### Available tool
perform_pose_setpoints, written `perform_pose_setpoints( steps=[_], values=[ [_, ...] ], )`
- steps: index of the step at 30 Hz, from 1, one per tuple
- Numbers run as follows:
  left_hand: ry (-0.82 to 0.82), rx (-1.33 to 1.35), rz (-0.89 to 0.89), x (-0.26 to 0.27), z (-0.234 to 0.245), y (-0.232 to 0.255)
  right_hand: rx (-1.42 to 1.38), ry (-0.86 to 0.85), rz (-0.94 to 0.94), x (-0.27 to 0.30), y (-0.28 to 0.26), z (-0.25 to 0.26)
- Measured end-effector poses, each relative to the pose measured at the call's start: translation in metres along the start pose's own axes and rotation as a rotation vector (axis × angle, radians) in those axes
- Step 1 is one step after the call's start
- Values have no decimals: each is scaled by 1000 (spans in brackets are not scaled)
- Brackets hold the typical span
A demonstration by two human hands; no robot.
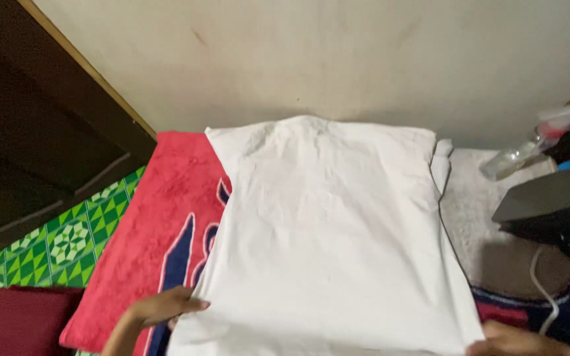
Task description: The recorder is ironing a white long-sleeved shirt on a padded surface, using a spray bottle for water.
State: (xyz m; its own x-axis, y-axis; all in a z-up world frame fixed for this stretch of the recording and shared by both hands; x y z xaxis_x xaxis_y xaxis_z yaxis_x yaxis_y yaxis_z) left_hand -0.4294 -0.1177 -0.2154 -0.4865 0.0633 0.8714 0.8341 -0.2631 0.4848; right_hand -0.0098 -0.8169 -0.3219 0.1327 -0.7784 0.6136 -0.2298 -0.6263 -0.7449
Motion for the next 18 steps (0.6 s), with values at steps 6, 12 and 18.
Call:
perform_pose_setpoints(
  steps=[6, 12, 18],
  values=[
    [-73, -379, 262, 39, 25, 108, 343, 184, -662, 0, -123, -15],
    [236, 225, -293, -29, 146, 160, 441, 728, -130, -33, -314, 13],
    [268, 875, -562, -136, 219, 193, 492, 1278, -12, -88, -353, 131]
  ],
)
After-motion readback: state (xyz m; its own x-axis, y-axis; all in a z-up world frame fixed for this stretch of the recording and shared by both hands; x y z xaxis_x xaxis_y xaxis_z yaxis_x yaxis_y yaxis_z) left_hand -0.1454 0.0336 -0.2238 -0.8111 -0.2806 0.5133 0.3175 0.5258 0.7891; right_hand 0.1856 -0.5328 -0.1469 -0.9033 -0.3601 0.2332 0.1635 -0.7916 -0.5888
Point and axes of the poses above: each hand's wrist, its own x-axis away from the middle knuckle, its own z-axis out of the back of the hand, y = z × x, the point moved 4 cm from there along -x, towards the middle knuckle, and after that the axes turned 14 degrees about -y, right-handed, at the moved point
